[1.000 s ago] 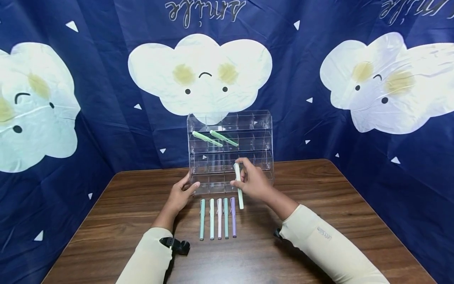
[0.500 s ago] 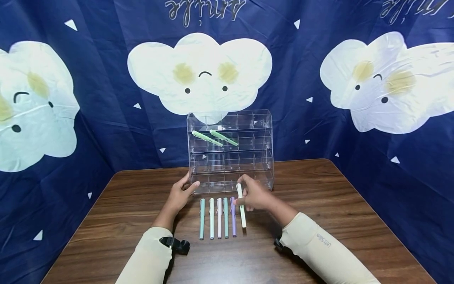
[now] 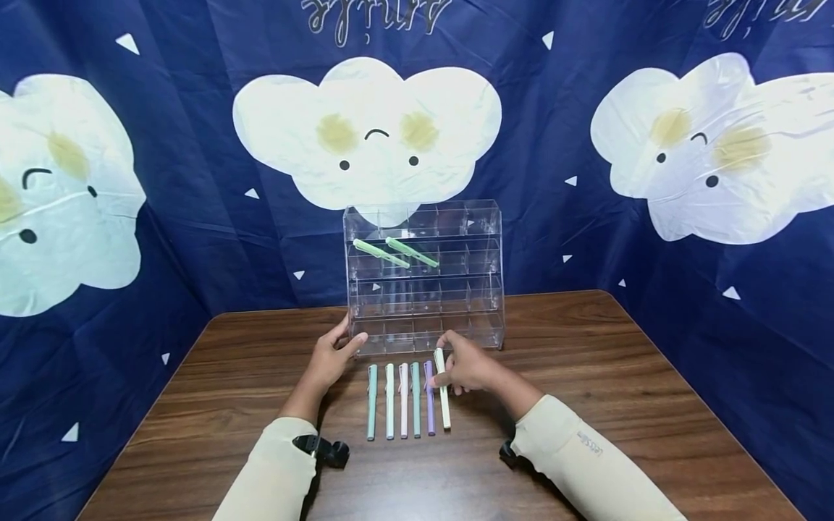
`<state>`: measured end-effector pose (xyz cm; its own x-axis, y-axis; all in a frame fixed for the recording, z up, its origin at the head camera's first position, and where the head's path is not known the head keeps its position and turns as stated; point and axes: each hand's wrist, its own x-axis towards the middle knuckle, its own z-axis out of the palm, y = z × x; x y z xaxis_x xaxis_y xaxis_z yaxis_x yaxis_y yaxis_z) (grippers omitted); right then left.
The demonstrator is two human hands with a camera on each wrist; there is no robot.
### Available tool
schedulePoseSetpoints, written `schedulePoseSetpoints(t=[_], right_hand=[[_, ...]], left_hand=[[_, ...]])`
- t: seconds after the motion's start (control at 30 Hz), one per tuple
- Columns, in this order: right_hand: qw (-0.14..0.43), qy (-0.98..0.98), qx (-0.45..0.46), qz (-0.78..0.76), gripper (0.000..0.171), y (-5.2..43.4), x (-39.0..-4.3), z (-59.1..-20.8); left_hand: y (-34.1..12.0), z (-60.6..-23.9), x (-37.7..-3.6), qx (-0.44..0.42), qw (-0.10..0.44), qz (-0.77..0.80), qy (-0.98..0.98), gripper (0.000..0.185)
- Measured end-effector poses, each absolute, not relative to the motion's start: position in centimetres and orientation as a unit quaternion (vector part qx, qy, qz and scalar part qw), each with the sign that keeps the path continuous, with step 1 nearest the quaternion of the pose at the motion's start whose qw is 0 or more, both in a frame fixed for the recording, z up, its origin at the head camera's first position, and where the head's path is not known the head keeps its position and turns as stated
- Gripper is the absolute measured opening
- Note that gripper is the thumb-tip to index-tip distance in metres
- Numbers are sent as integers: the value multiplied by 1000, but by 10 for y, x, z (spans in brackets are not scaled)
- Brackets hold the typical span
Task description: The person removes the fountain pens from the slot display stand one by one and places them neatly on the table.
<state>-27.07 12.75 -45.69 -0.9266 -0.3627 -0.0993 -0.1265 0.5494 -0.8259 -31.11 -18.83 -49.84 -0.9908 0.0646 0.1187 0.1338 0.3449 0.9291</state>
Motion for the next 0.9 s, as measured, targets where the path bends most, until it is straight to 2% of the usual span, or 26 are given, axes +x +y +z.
schedulePoseSetpoints(t=[0.2, 0.67, 0.9], right_hand=[[151, 860, -157, -461, 70, 130, -271, -463], [146, 889, -164, -402, 62, 133, -272, -472], [181, 859, -140, -459, 63, 133, -275, -476]], left_hand=[[-189, -498, -311, -56, 31, -570, -819, 76], [-189, -502, -310, -62, 35, -568, -820, 74], [-189, -500, -312, -62, 43, -569, -819, 75]])
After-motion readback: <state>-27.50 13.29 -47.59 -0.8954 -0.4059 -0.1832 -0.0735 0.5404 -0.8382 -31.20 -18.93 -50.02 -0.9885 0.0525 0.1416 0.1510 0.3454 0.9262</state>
